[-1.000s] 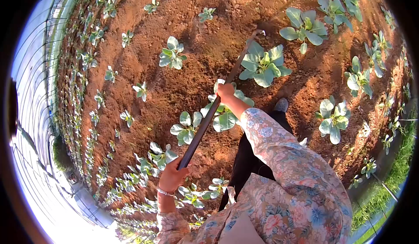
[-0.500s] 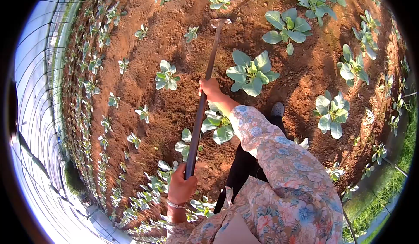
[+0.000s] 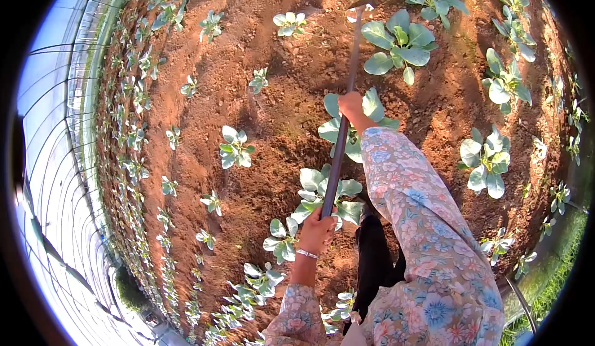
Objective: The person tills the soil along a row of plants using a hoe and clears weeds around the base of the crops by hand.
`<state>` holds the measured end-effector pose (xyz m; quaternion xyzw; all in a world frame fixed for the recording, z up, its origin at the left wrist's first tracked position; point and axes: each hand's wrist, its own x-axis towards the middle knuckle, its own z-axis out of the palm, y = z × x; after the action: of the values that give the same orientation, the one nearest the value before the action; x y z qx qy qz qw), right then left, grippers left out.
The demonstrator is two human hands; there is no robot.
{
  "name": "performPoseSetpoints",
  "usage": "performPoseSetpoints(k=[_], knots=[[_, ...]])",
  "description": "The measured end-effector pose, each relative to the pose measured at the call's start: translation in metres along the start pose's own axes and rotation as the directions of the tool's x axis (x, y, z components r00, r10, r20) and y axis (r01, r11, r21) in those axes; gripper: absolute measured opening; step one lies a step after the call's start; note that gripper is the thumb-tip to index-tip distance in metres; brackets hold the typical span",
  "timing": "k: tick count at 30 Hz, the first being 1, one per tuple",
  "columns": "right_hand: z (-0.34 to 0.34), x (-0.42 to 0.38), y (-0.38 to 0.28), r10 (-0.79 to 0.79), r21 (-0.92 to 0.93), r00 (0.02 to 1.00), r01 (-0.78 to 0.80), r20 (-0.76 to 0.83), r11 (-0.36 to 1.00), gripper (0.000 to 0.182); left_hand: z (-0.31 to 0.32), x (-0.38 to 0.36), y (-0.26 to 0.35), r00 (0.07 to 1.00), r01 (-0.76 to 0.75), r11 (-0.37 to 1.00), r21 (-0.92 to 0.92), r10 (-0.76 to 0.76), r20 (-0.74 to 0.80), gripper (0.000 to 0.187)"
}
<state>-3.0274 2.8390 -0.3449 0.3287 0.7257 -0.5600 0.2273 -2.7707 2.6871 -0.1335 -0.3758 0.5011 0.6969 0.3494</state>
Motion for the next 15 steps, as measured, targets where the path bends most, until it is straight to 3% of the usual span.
performPoseSetpoints(k=[2, 5, 6, 7, 9, 13, 14, 15], knots=[[0.027, -0.01, 0.043, 0.084, -0.048, 0.996, -0.086, -0.038, 0.995, 0.017, -0.017, -0.021, -0.016, 0.986, 0.071, 0.978, 0.198, -0.039, -0.161, 0.027], [0.065, -0.043, 0.05, 0.133, 0.238, 0.991, -0.133, 0.015, 0.962, 0.025, -0.035, -0.069, 0.004, 0.972, 0.1, 0.968, 0.229, -0.045, -0.232, 0.027], [0.057, -0.067, 0.022, 0.102, 0.46, 0.989, -0.141, 0.109, 0.877, 0.022, -0.031, -0.086, 0.031, 0.966, 0.084, 0.962, 0.259, -0.015, -0.259, 0.026], [0.053, -0.085, -0.016, 0.225, 0.445, 0.964, -0.266, 0.142, 0.855, 0.023, -0.031, -0.099, 0.053, 0.964, 0.029, 0.97, 0.242, 0.037, -0.264, 0.026], [0.059, -0.089, -0.041, 0.234, 0.514, 0.949, -0.312, 0.213, 0.799, 0.026, -0.017, -0.127, 0.099, 0.967, -0.002, 0.963, 0.269, 0.07, -0.244, 0.028], [0.05, -0.132, -0.073, 0.067, 0.61, 0.949, -0.25, 0.307, 0.752, 0.026, 0.01, -0.181, 0.109, 0.953, -0.007, 0.959, 0.284, 0.092, -0.288, 0.026], [0.045, -0.142, -0.082, 0.093, 0.613, 0.931, -0.306, 0.354, 0.728, 0.026, 0.017, -0.187, 0.106, 0.95, -0.01, 0.959, 0.284, 0.098, -0.297, 0.026], [0.043, -0.142, -0.085, 0.037, 0.557, 0.949, -0.216, 0.314, 0.802, 0.021, 0.025, -0.176, 0.101, 0.957, -0.021, 0.974, 0.226, 0.084, -0.277, 0.027]])
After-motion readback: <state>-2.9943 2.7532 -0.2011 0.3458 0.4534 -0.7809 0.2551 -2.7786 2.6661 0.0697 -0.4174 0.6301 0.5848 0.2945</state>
